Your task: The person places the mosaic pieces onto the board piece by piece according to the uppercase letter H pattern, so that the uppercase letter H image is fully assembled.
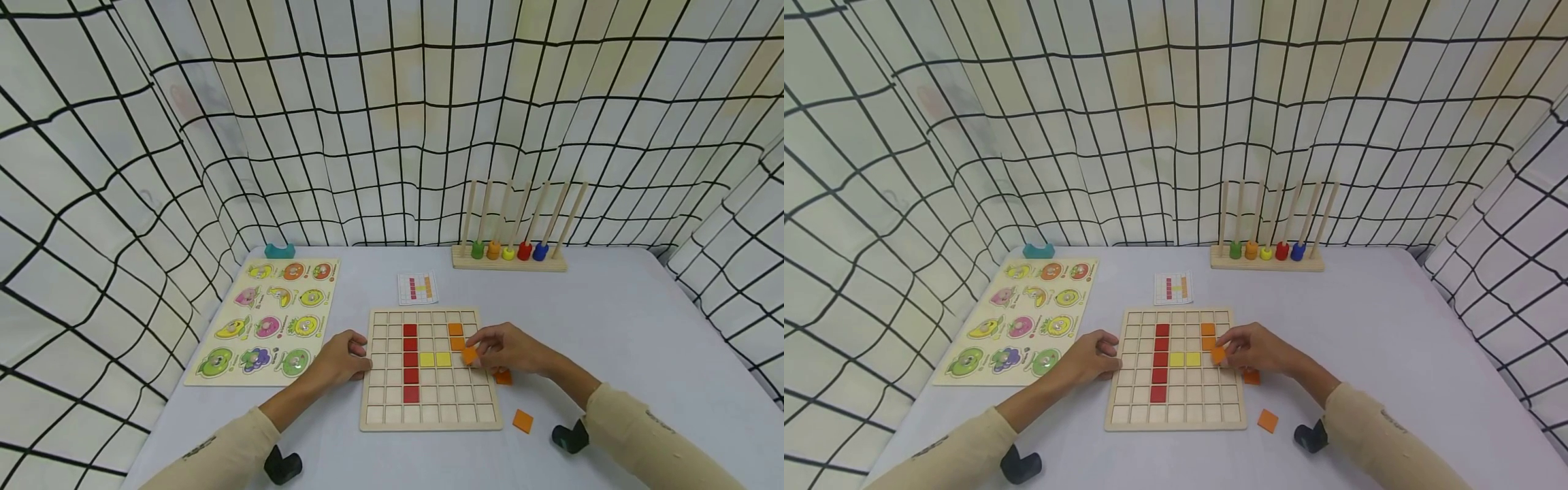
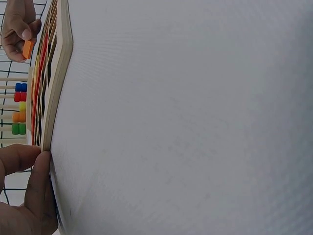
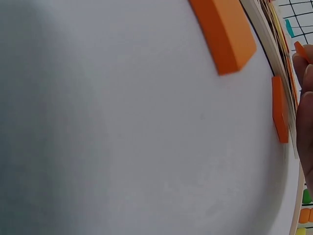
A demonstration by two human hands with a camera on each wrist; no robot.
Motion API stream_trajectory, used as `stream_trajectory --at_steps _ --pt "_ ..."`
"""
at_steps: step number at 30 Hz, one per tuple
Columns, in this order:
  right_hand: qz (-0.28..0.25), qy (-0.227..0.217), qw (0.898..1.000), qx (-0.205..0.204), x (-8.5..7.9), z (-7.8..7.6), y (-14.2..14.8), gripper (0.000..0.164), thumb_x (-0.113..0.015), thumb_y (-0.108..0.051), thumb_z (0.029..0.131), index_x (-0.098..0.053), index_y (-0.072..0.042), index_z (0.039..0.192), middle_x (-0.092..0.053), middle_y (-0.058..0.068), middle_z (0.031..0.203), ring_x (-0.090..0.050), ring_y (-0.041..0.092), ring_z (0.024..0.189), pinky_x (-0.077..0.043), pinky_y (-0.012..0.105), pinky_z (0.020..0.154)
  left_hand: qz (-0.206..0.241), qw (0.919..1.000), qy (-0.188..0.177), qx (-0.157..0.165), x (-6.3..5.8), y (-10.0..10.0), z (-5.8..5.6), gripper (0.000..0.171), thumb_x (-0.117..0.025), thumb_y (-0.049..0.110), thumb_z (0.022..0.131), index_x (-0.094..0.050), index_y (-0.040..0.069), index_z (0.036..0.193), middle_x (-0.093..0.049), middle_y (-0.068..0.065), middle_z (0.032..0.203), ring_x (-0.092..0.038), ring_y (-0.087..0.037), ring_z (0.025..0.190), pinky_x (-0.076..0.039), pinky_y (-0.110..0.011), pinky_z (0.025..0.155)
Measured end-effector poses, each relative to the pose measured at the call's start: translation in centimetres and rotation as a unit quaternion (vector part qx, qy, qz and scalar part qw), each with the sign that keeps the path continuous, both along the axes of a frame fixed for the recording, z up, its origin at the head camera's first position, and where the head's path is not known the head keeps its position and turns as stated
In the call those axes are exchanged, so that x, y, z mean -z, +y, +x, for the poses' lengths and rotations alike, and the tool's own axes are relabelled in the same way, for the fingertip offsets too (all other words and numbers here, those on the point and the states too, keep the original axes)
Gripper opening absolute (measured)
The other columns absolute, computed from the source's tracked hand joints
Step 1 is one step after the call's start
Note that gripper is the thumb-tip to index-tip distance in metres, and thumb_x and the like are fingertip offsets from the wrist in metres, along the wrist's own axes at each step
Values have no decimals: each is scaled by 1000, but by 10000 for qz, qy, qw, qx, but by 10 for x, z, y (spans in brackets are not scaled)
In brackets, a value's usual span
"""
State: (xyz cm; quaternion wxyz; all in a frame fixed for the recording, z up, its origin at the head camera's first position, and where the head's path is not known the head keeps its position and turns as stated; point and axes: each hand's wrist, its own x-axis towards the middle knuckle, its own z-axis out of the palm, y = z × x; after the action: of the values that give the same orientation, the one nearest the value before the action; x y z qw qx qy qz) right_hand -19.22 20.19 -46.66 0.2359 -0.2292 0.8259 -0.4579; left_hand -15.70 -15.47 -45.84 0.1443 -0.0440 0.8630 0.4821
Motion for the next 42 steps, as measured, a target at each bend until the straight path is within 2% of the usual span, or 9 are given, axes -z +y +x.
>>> stream_trajectory --at_steps 9,13,17,24,37,42 --pt "231 104 9997 53 1 -1 -11 31 -78 -22 87 -70 -12 115 -67 1 85 -56 16 71 -51 21 63 -8 10000 -3 6 -1 1 0 39 -73 2 81 -59 -1 118 -59 -10 99 -62 -17 79 -62 -27 67" --pt "173 221 9996 -3 2 -2 -15 30 -78 -21 88 -71 -10 114 -68 0 84 -56 15 72 -50 20 63 -27 10000 -2 6 0 0 0 39 -73 1 81 -59 -1 118 -58 -10 98 -62 -17 79 -62 -27 67" --pt "142 376 9992 -34 4 -2 -18 29 -79 -19 87 -71 -7 112 -66 2 82 -55 16 76 -49 20 66 -39 10000 -22 -22 0 0 0 39 -73 1 81 -59 -1 118 -58 -10 98 -62 -17 79 -61 -27 67" --pt "435 593 9973 50 3 -2 -23 26 -80 -21 85 -73 -9 107 -64 -1 76 -55 17 79 -48 22 70 -48 10000 -35 -3 0 0 0 40 -73 2 82 -59 -1 119 -58 -10 99 -62 -17 80 -62 -27 67" --pt "577 538 9967 203 2 -3 -26 26 -83 -20 82 -73 -10 104 -62 -1 75 -54 17 79 -47 23 68 -18 10000 -6 19 -2 1 1 39 -73 1 82 -59 -1 118 -58 -10 99 -62 -17 80 -61 -27 68" --pt "639 480 9964 293 1 -2 -26 22 -82 -15 82 -73 -10 101 -62 0 76 -54 17 78 -48 23 66 -7 10000 5 10 -2 1 2 39 -72 1 82 -59 -2 118 -58 -11 99 -62 -18 80 -62 -28 68"
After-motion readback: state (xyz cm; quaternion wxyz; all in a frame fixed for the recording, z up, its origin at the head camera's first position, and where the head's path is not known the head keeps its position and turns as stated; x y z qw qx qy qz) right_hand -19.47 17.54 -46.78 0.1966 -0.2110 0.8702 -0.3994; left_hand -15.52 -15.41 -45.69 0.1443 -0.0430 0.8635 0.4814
